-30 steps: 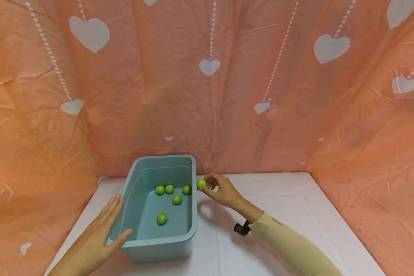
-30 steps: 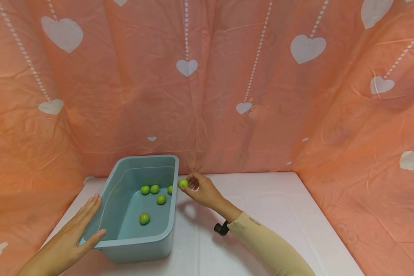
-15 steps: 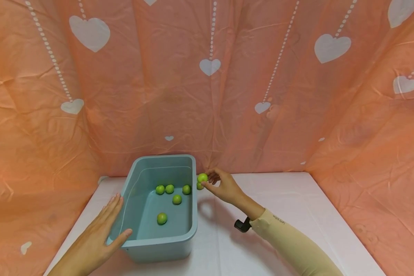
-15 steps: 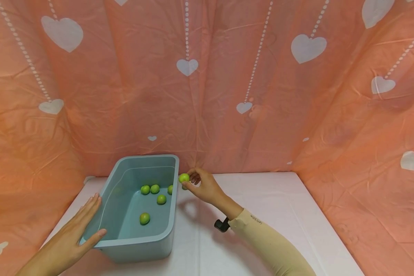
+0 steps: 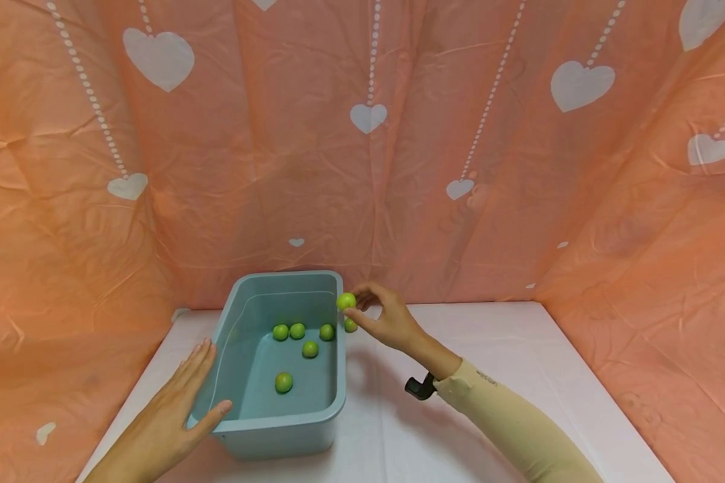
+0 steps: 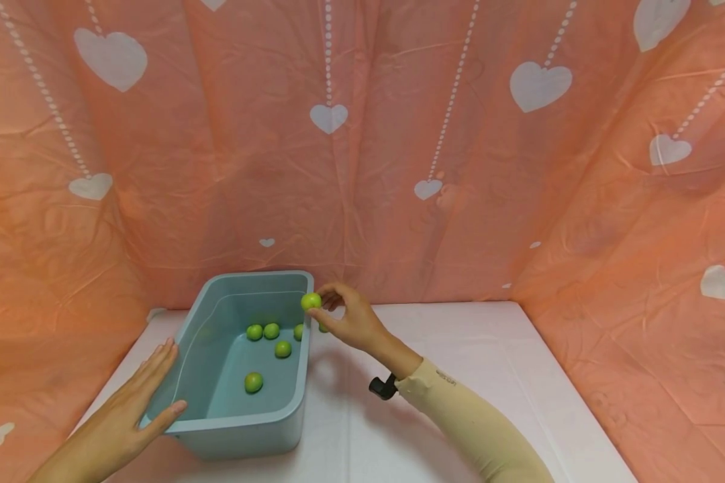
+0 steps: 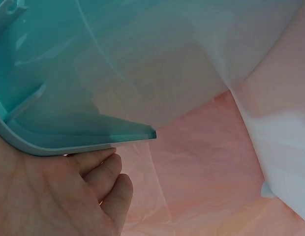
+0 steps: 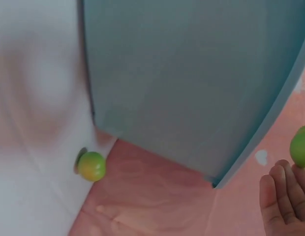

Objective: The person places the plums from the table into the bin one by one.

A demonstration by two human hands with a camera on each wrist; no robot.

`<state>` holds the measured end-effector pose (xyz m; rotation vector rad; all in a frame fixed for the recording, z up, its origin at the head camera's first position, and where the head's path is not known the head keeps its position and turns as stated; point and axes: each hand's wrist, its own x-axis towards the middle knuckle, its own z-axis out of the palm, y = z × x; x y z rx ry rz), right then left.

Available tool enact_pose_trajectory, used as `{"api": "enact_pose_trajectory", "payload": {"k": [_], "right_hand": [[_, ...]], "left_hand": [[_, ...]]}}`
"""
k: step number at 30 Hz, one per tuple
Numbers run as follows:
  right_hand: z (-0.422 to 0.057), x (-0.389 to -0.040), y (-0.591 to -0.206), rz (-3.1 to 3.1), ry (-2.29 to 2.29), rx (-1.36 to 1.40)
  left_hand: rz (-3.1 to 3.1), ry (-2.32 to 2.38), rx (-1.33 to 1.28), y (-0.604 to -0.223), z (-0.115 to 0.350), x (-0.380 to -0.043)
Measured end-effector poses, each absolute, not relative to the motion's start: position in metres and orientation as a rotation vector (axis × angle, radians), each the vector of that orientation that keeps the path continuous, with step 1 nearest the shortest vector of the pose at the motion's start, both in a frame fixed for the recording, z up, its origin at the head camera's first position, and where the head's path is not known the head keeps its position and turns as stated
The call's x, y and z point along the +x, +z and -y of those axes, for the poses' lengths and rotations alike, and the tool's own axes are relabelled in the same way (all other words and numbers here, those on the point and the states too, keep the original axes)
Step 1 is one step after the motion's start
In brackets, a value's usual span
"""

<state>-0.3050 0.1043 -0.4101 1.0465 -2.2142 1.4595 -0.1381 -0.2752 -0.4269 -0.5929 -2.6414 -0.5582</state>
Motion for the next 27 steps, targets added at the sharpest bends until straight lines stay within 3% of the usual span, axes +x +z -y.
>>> {"api": "enact_pose_trajectory", "payload": {"k": [27], "right_hand": [[-0.061,-0.296,-0.387,2.293,1.349,1.292]], "left_hand": [[2.674,-0.570,-0.564,-0.426,0.275,-0.138]]}}
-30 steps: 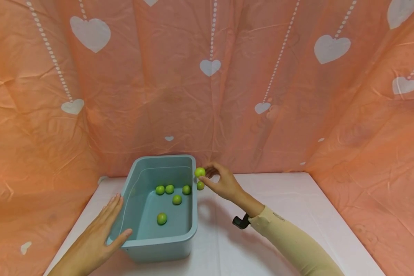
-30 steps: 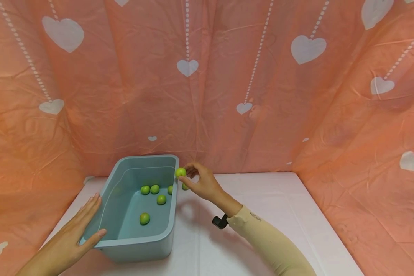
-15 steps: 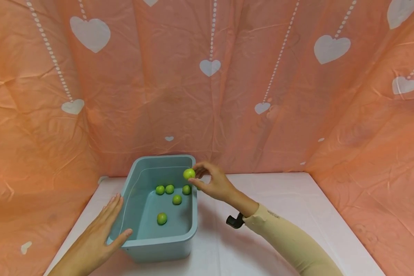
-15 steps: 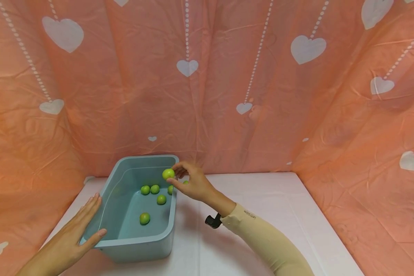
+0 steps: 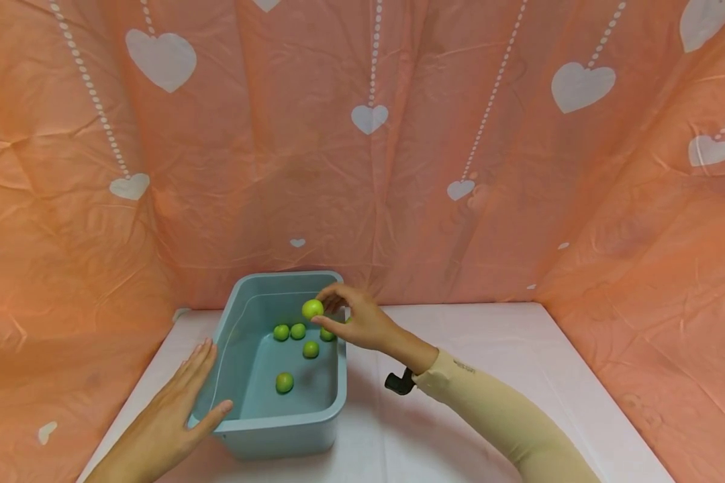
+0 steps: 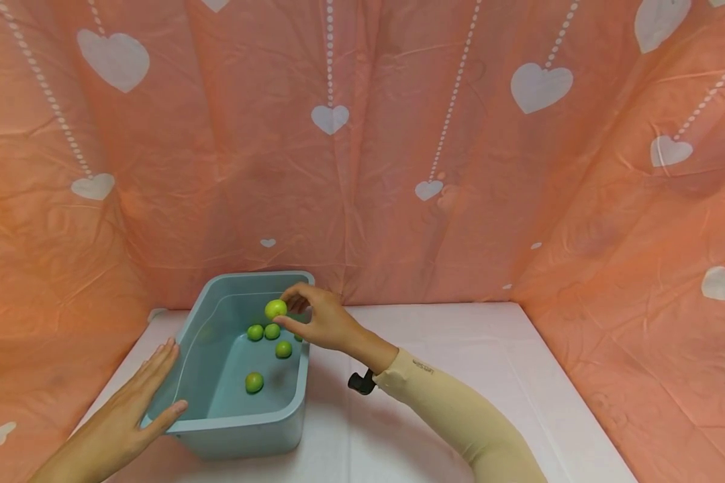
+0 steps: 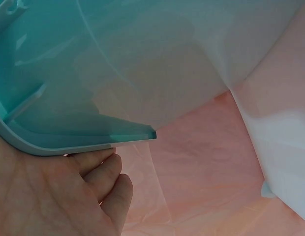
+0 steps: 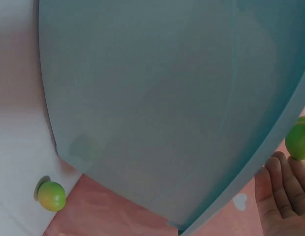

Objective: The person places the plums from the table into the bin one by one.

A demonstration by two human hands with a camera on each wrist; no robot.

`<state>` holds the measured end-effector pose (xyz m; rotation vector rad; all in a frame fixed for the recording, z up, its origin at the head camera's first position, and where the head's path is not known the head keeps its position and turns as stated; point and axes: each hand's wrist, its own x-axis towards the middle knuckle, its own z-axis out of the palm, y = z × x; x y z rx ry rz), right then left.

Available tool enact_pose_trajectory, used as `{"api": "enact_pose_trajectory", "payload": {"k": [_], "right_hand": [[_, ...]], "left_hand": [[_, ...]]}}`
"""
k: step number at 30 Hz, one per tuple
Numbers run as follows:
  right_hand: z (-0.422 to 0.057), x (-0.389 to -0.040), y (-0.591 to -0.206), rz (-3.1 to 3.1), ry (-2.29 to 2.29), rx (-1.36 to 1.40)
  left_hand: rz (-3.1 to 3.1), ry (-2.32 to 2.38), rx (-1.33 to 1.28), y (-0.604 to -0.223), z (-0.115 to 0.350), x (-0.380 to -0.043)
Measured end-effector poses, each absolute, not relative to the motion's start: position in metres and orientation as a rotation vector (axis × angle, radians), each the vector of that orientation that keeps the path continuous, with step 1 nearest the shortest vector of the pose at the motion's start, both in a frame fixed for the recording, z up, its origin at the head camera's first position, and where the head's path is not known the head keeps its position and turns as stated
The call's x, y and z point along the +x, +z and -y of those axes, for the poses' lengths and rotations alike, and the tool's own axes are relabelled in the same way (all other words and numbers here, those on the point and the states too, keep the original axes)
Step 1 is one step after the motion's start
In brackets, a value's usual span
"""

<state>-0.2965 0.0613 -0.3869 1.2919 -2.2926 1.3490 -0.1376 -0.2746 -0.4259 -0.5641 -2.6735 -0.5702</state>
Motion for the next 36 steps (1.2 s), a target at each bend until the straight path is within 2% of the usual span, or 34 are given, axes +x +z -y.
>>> {"api": "enact_pose_trajectory", "payload": {"k": [36], "right_hand": [[-0.011,-0.321,-0.373,2.607,0.962,1.539]], "left_hand": [[2.659,-0.575,-0.570,-0.426,0.275,-0.138]]}}
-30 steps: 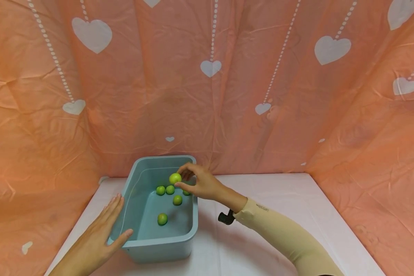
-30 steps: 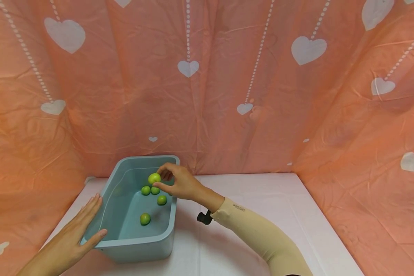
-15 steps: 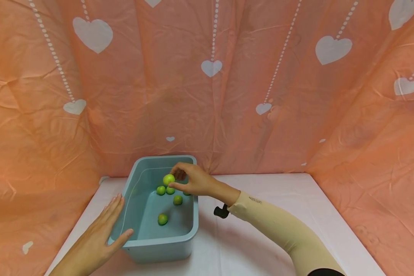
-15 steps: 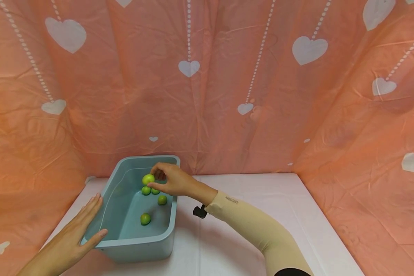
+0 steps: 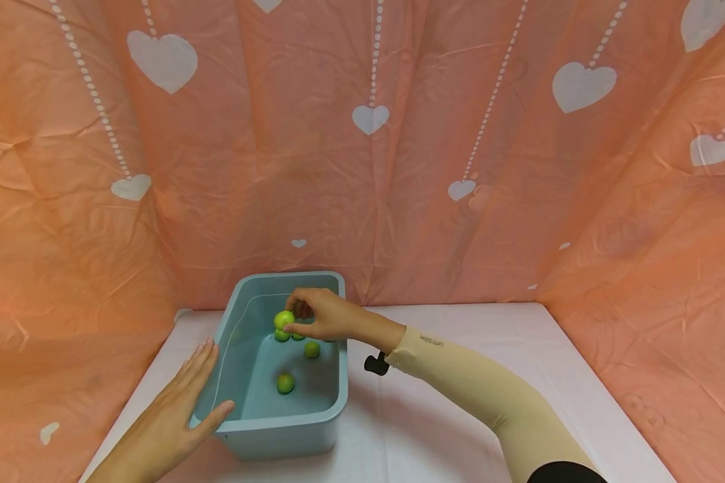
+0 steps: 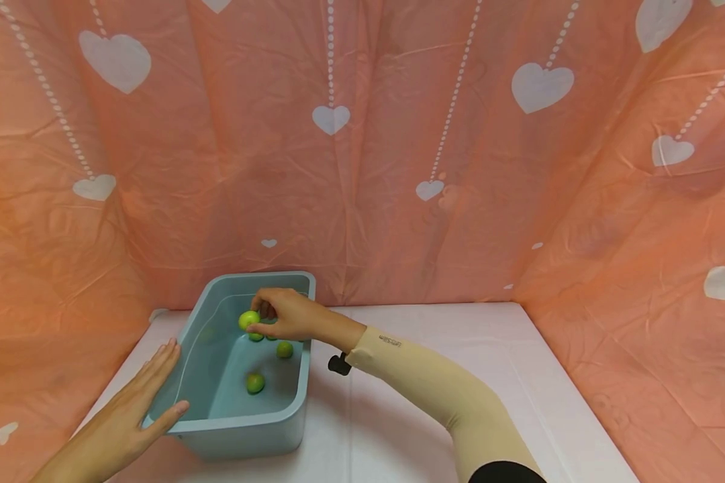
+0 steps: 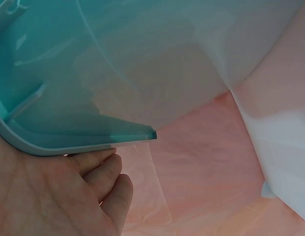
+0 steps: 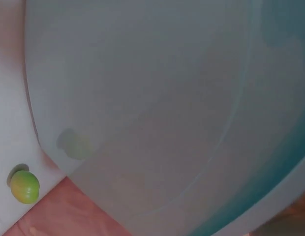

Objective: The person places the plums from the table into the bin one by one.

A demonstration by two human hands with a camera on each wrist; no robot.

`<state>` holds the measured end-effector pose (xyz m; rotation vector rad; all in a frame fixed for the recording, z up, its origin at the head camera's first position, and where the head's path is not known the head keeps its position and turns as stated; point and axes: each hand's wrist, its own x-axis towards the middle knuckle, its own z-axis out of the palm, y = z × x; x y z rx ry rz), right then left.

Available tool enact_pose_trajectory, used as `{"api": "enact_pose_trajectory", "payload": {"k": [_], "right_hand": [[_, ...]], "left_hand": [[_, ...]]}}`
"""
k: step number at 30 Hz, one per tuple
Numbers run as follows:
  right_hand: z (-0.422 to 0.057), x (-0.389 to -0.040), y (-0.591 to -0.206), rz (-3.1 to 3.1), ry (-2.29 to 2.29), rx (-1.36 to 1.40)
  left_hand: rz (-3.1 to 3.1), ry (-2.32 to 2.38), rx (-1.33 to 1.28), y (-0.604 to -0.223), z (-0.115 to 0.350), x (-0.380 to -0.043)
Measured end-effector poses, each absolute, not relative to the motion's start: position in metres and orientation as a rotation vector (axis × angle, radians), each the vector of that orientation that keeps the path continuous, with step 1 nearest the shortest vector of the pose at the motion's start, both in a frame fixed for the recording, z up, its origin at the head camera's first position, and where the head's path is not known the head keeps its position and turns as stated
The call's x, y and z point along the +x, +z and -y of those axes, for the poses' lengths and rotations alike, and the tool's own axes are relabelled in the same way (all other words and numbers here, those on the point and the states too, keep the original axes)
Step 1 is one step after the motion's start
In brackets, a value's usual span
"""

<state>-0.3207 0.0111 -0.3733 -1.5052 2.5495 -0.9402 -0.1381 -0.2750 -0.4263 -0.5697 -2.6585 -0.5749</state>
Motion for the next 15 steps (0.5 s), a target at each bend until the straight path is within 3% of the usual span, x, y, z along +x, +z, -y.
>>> {"api": "enact_pose_trajectory", "payload": {"k": [15], "right_hand": [[0.008,-0.323,-0.378,-2.536,-0.644,-1.536]], "left_hand": [[2.675,-0.586,-0.562,-0.426,0.274,-0.137]]}}
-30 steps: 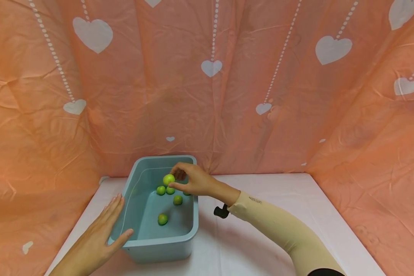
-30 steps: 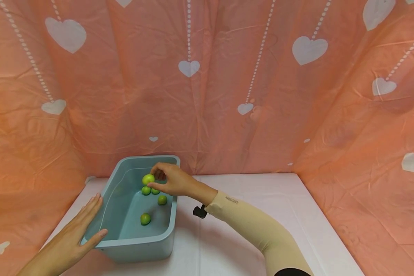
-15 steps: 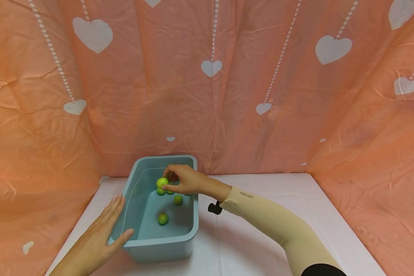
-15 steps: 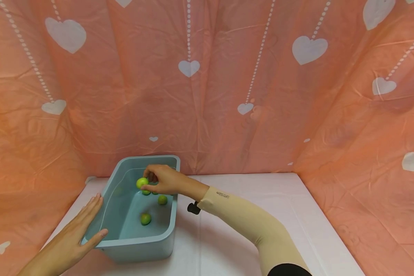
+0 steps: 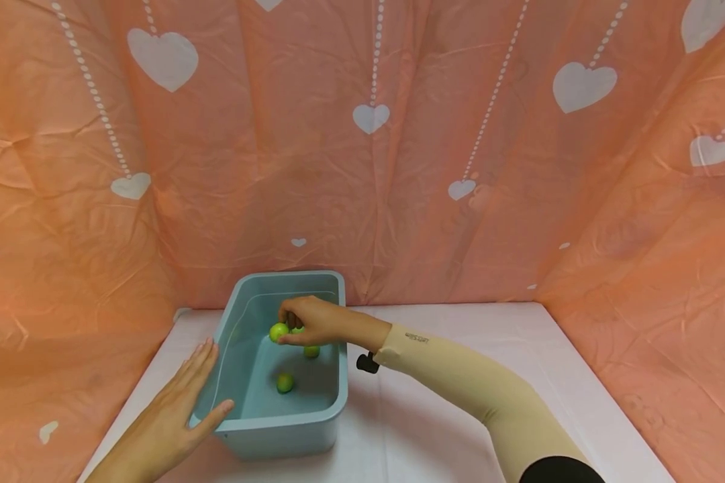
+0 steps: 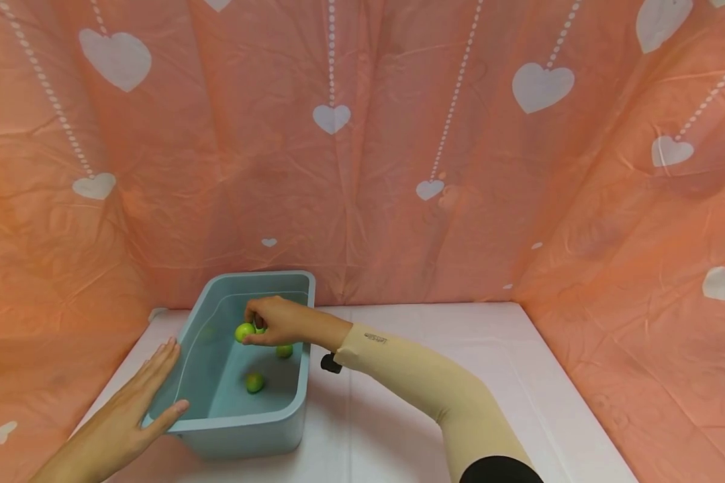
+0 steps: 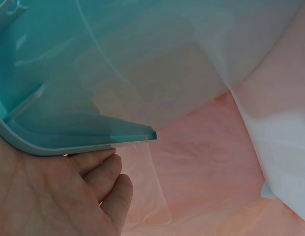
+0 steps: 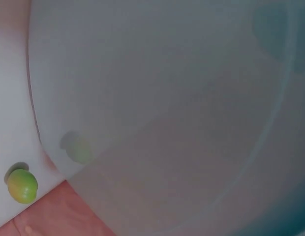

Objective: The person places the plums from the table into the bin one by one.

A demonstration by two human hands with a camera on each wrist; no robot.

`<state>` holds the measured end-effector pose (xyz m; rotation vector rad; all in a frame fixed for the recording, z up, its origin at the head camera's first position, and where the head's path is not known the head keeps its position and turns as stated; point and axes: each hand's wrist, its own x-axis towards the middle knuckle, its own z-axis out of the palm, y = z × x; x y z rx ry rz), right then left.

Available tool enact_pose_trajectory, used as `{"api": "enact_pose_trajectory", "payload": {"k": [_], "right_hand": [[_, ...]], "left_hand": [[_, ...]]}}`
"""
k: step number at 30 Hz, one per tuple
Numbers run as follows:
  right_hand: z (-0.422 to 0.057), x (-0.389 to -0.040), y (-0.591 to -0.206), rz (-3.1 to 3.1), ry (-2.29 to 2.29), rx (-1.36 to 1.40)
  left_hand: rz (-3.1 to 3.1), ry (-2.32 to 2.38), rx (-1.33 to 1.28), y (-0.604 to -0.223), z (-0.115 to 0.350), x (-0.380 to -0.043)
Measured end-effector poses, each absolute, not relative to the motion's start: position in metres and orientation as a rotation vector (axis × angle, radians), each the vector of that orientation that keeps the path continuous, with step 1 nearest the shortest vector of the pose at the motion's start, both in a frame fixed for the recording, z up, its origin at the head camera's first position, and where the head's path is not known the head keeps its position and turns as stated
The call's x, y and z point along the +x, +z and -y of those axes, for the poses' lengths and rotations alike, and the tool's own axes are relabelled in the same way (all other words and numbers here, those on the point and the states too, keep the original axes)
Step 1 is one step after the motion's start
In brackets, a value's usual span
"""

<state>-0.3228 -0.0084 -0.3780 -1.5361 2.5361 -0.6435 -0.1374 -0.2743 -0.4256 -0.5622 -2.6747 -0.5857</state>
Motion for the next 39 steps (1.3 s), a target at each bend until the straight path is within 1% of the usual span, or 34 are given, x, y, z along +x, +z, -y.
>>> {"api": "enact_pose_trajectory", "payload": {"k": [16,28,39], "right_hand": [[0.026,-0.317,-0.385,-2.517,-0.369,-1.496],[0.030,-0.316,-0.393,-2.510,-0.184,-1.461],[0.031,-0.317,-0.394,-2.512,-0.143,-1.383]], "left_hand": [[2.643,-0.570,-0.581,-0.427,0.275,-0.136],[2.629,-0.541,-0.593,-0.426,0.275,-0.136],[2.630,-0.535,-0.587,-0.426,0.274,-0.137]]}}
